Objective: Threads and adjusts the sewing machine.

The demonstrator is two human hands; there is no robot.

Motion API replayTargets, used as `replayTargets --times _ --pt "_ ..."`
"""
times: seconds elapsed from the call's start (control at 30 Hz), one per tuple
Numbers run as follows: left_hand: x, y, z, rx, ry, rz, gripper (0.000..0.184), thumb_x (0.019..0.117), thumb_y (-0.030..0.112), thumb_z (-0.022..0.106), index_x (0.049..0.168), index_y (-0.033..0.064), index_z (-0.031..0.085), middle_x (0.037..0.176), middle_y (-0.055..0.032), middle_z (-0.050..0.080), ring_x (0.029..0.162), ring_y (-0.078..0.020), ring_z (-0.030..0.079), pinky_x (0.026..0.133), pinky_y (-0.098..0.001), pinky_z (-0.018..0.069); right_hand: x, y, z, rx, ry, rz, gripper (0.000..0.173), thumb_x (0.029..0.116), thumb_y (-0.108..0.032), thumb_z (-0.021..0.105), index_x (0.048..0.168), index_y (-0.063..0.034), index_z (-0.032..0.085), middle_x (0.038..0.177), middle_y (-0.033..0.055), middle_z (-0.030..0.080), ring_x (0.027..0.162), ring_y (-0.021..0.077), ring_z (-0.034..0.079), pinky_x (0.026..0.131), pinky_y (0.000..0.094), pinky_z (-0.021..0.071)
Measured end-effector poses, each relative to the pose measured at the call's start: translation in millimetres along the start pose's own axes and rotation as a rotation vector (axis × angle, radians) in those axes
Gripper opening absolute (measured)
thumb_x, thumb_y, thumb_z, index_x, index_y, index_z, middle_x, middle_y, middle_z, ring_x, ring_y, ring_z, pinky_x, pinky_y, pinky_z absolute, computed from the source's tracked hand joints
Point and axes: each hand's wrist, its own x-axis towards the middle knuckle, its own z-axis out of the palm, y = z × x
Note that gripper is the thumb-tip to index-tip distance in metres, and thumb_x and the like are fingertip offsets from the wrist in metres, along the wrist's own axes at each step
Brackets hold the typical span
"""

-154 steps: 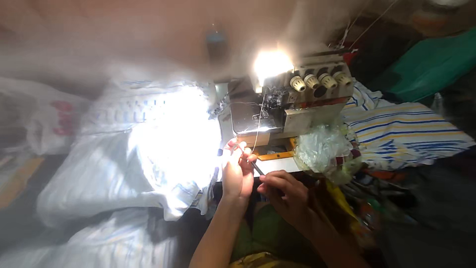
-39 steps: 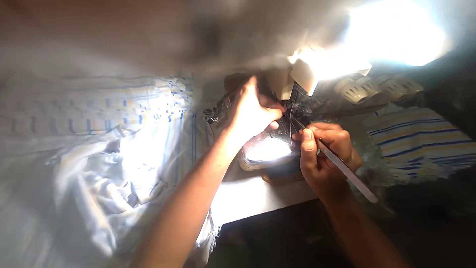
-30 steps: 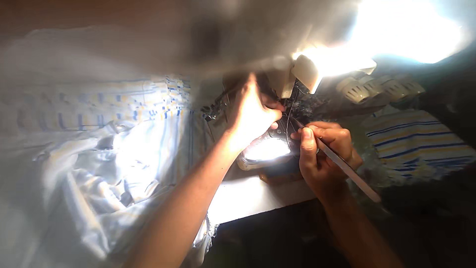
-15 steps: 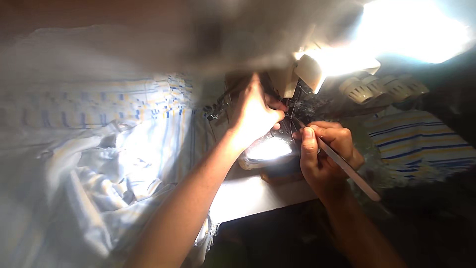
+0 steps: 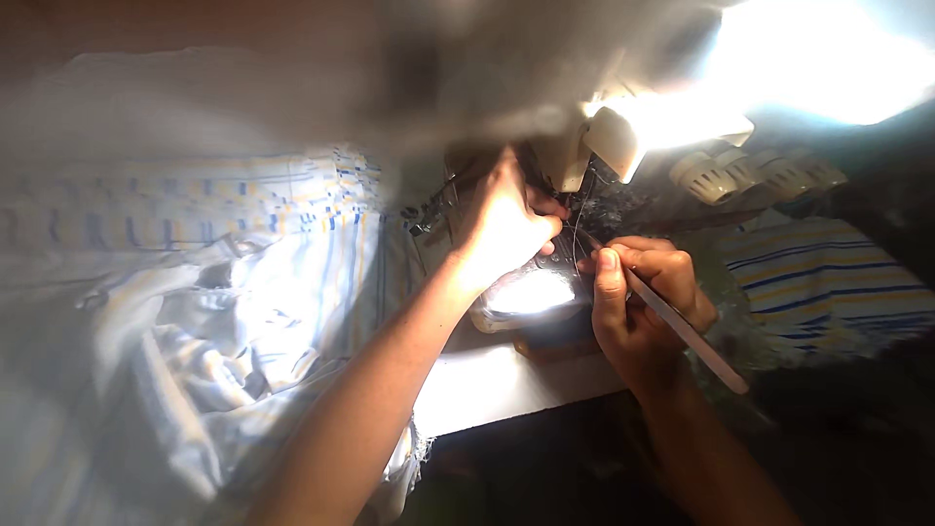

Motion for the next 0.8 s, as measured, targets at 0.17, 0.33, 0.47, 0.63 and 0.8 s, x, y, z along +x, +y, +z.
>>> replayTargets --times 0.17,0.33,0.47,0.63,0.8 --pt "0.3 -1.2 -0.3 -0.012 -0.009 0.011 0.071 0.079 -0.014 0.076 0.137 0.0008 0.036 0.083 -0.0038 0.073 0.056 -0.0052 0.066 0.051 -0.0181 0.054 0.7 0.2 -0.7 -0.004 -0.004 -0.011 0.016 0.1028 -0.014 0.054 0.094 -0.0005 0.055 0.09 0.012 0.064 0.081 0.0063 0.066 0.071 0.0154 0.0537" --pt "0.5 -1.6 0.2 -0.023 -0.007 0.014 0.072 0.0785 -0.014 0.076 0.136 0.0014 0.036 0.084 -0.0046 0.073 0.057 -0.0063 0.066 0.051 -0.0185 0.0541 1.5 -0.4 -0.1 -0.028 -0.006 -0.022 0.016 0.1027 -0.013 0.053 0.094 0.0 0.055 0.089 0.0125 0.064 0.08 0.0072 0.065 0.071 0.0155 0.0523" --pt "0.1 -1.2 -0.3 -0.017 -0.009 0.01 0.071 0.0803 -0.013 0.075 0.137 0.0007 0.035 0.086 -0.0044 0.073 0.058 -0.0054 0.066 0.052 -0.0182 0.0546 2.6 -0.1 0.3 -0.036 -0.008 -0.033 0.016 0.1026 -0.013 0.053 0.094 0.0 0.055 0.089 0.0128 0.064 0.081 0.0075 0.065 0.071 0.0155 0.0519" --pt "-0.8 -1.0 -1.2 -0.027 -0.022 0.02 0.071 0.0847 -0.01 0.073 0.142 -0.0011 0.032 0.087 -0.005 0.071 0.058 -0.0042 0.064 0.052 -0.0172 0.0529 0.9 0.0 0.9 -0.033 -0.005 -0.021 0.015 0.103 -0.013 0.054 0.095 -0.0006 0.054 0.091 0.013 0.064 0.082 0.0085 0.066 0.072 0.017 0.0525" --pt "-1.0 -1.2 -0.9 -0.023 -0.014 0.016 0.065 0.0872 -0.006 0.074 0.139 -0.0004 0.035 0.086 -0.0049 0.071 0.058 -0.0043 0.064 0.051 -0.0175 0.0528 0.1 1.2 0.4 -0.022 -0.013 -0.046 0.014 0.1027 -0.011 0.054 0.095 0.0008 0.054 0.093 0.0136 0.063 0.086 0.0074 0.065 0.075 0.015 0.0531"
